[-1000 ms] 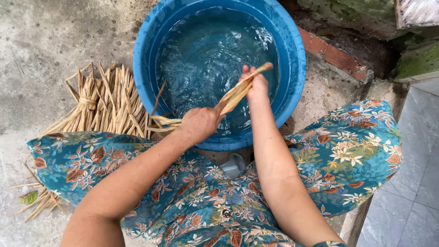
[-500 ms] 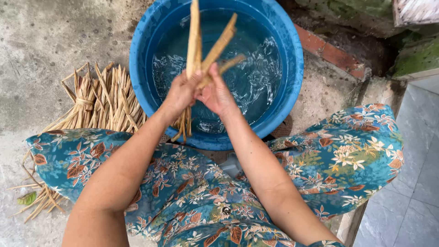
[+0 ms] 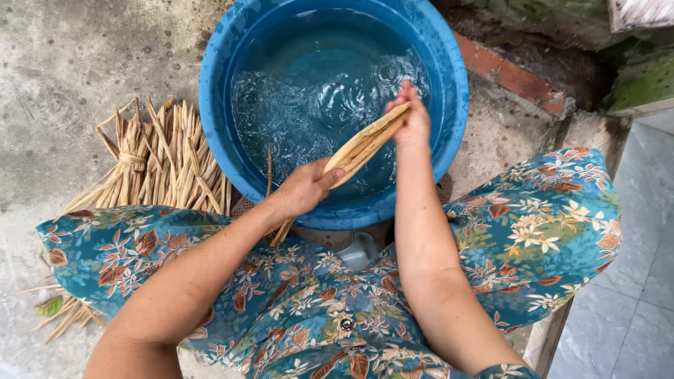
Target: The person sits cross-legged on the floor and repeatedly washes bundles of thin sticks in a blue basin of water. They submerge, agitate, and rinse the sticks, then place them aside on the floor.
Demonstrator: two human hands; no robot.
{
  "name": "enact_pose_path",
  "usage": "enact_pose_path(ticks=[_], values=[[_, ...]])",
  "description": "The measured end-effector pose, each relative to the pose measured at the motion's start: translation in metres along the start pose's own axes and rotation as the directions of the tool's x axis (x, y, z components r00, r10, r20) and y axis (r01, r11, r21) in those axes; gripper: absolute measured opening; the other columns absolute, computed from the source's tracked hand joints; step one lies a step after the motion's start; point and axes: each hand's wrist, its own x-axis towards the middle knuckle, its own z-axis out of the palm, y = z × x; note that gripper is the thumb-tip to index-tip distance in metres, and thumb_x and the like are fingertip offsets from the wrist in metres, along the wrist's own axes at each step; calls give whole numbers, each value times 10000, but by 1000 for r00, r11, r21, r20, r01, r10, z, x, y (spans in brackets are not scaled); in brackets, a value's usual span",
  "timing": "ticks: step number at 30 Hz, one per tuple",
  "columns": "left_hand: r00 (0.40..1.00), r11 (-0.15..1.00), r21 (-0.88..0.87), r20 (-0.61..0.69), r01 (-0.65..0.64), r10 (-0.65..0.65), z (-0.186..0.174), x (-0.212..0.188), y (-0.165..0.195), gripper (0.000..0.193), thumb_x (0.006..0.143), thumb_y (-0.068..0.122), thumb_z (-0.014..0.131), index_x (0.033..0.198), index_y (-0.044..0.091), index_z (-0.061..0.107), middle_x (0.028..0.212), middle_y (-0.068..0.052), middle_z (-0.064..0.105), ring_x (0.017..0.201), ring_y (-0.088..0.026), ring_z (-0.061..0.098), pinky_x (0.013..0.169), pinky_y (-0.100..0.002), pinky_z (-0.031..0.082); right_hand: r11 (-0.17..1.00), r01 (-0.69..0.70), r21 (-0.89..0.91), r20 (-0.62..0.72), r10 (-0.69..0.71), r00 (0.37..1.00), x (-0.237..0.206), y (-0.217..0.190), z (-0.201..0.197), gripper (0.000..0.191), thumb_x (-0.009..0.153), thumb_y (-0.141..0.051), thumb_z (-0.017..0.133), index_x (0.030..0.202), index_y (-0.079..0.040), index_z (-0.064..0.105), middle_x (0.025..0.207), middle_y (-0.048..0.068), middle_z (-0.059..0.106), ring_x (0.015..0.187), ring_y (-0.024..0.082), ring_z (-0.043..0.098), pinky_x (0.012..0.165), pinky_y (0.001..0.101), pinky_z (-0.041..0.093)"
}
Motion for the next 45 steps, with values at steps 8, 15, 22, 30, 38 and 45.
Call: enact_pose_path(ticks=[8,15,22,30,38,45], values=[[970,965,-234,-236,-115,58,-43,42,-22,398,1043,408,542,1197,68,680,690,10,528,567,-114,453,486,-320,375,973,-232,-7,87,231,969,-78,39,102,814,799,-650,613,1325,-44,478,1160,247,652,1012,425,707,871,571,590],[997,979,198,-64,47,-35,-9,39,-34,607,1074,524,423,948,23,741,714,-135,675,636,-232,638,632,-405,507,908,-238,-344,26,263,964,-71,93,87,335,977,-151,712,1254,-20,578,962,124,712,644,237,696,555,422,553],[987,952,273,-36,-139,154,-9,10,-10,548,977,542,491,1218,88,683,920,-157,725,845,-281,697,790,-430,534,982,-7,-189,-62,-5,998,-44,26,73,244,963,-328,691,1088,-128,635,686,-5,593,483,103,514,588,362,569],[990,958,-288,132,-4,44,-16,22,19,402,985,400,590,1259,110,543,829,-29,644,662,-119,614,571,-270,527,934,141,-329,60,-128,990,-91,53,137,438,992,-522,630,892,-102,554,589,-18,483,440,120,469,533,355,538],[997,956,-292,-65,18,-38,-26,6,37,395,1009,460,535,1226,144,629,628,35,496,466,-48,458,378,-239,375,985,157,-65,8,-157,988,-82,-23,144,575,961,-549,574,1265,-61,566,984,124,724,837,234,730,788,413,615],[924,965,-110,-333,-237,189,-36,38,19,594,1081,531,449,975,19,729,674,13,619,619,-62,559,516,-281,445,951,46,-306,278,43,960,-130,76,183,577,961,-139,655,1474,-116,393,1180,248,680,939,299,745,833,414,625]])
